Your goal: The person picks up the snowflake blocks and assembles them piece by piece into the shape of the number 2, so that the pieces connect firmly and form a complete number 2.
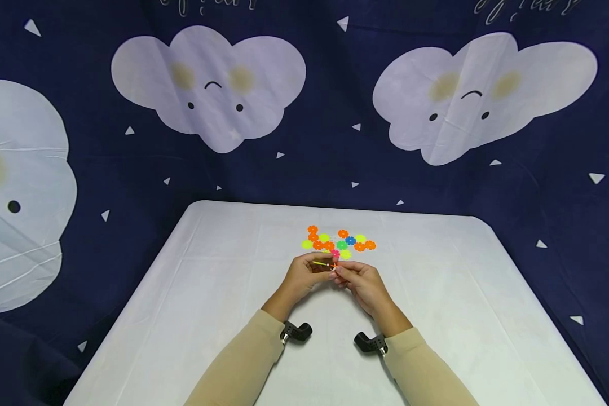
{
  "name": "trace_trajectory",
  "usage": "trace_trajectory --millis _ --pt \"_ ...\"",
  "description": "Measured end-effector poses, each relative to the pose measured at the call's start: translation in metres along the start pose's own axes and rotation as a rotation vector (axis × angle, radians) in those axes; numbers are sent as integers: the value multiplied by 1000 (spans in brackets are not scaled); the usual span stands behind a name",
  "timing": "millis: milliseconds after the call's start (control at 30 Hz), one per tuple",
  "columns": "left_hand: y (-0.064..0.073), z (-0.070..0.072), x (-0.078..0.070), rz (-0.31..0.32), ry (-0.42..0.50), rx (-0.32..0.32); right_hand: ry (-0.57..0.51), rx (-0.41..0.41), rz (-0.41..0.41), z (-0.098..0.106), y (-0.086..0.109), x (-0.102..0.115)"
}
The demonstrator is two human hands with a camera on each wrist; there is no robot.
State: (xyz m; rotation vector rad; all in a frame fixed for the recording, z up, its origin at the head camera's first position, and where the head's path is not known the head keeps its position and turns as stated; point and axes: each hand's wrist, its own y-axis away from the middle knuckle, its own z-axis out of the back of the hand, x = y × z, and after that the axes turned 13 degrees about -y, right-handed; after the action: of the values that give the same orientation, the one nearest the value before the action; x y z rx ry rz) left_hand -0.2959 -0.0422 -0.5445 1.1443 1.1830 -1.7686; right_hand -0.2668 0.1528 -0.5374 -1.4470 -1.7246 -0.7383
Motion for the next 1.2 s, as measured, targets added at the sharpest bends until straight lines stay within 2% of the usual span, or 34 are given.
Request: trace_trajectory --millis 167,400,533,700,967,1200 --pt "0 1 -2 8 9 19 13 0 7 -1 1 1" --pt "-1 3 -3 49 142 57 1 -29 25 -1 2 1" --pt "-1 3 -3 64 156 62 0 -46 28 -1 2 0" --pt "-1 3 -1 73 130 32 26 -52 37 -2 2 -2" --pt "-2 3 3 69 48 -58 26 -42 32 -3 2 -1" --pt "-2 4 3 70 52 -64 33 -30 29 -1 1 -2"
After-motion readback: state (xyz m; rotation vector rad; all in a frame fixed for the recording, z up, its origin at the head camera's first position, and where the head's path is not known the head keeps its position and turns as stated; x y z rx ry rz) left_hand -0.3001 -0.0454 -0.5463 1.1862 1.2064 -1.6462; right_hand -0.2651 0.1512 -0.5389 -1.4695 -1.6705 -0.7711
